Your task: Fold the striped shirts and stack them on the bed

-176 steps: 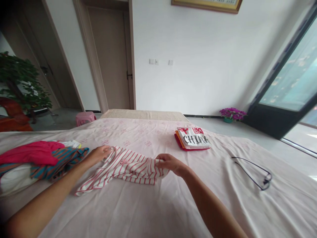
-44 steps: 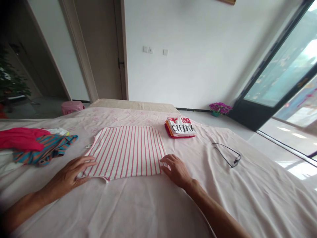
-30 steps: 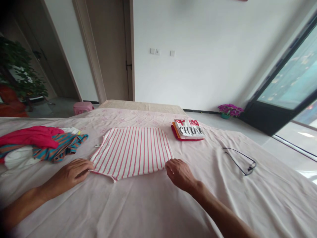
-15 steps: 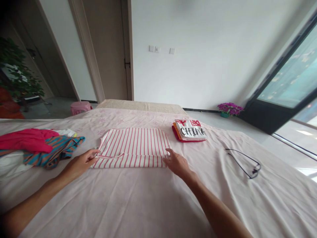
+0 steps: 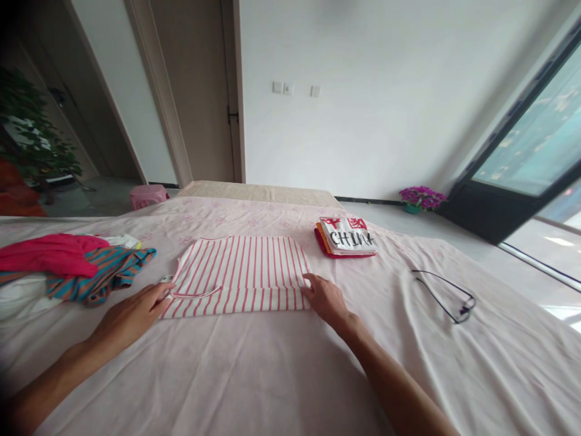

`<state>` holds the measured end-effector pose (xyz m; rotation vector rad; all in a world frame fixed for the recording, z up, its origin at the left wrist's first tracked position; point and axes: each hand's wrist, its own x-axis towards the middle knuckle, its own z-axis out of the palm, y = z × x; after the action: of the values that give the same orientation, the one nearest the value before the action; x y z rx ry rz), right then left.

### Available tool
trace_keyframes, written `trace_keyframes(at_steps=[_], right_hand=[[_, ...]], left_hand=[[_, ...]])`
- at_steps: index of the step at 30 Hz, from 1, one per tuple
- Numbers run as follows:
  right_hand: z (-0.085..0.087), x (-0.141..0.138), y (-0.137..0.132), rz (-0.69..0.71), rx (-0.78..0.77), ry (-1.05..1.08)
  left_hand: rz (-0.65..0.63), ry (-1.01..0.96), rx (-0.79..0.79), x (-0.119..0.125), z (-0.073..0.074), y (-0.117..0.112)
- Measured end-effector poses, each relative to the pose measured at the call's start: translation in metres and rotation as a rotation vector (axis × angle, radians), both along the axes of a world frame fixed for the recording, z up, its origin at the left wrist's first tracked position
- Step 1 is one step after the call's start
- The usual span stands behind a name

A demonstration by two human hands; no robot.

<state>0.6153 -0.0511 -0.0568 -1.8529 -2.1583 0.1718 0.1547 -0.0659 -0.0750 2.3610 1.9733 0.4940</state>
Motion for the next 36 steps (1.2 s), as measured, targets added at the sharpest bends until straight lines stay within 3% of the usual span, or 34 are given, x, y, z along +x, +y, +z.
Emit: trace_keyframes(at_steps=[3,6,8,12,15,22,24,27,30,33,36], right_hand=[[0.009,-0.010,-0.006,-0.021,0.117,-0.141],[0.014,-0.025,-0.014,0.098,0.179,-0.197],[0.013,-0.033,-0.016,0.116,0.186,-0.197],[0.005,-0.033,-0.011,0.020,0.162,-0.184],[0.002,-0.026,-0.005,0.027,0.118,-0.148],[0.004,-0.021,0.003,0.006,0.137,-0.139],[0.006,-0.025,0.002,0.001,0.154,-0.158],[0.009,-0.046,-0.004,0.112,0.223,-0.140],[0.007,-0.085,-0.012,0.302,0.214,-0.119],[-0.007,-0.120,-0.016,0.438,0.168,-0.115],[-0.023,-0.133,-0.014,0.476,0.141,-0.110]], left_hand=[[-0.117,0.106,0.168,0.023,0.011,-0.005],[-0.242,0.082,0.206,0.055,0.021,-0.005],[-0.214,0.066,0.187,0.074,0.024,0.001],[-0.125,0.033,0.086,0.097,0.019,0.017],[-0.126,-0.022,0.036,0.103,0.013,0.025],[-0.060,-0.022,0.156,0.097,0.004,0.030],[-0.109,-0.012,0.210,0.099,0.003,0.027],[-0.306,-0.053,0.321,0.108,0.003,0.022],[-0.443,-0.046,0.324,0.122,0.001,0.021],[-0.467,0.035,0.254,0.128,-0.009,0.025],[-0.443,0.112,0.166,0.118,-0.019,0.028]])
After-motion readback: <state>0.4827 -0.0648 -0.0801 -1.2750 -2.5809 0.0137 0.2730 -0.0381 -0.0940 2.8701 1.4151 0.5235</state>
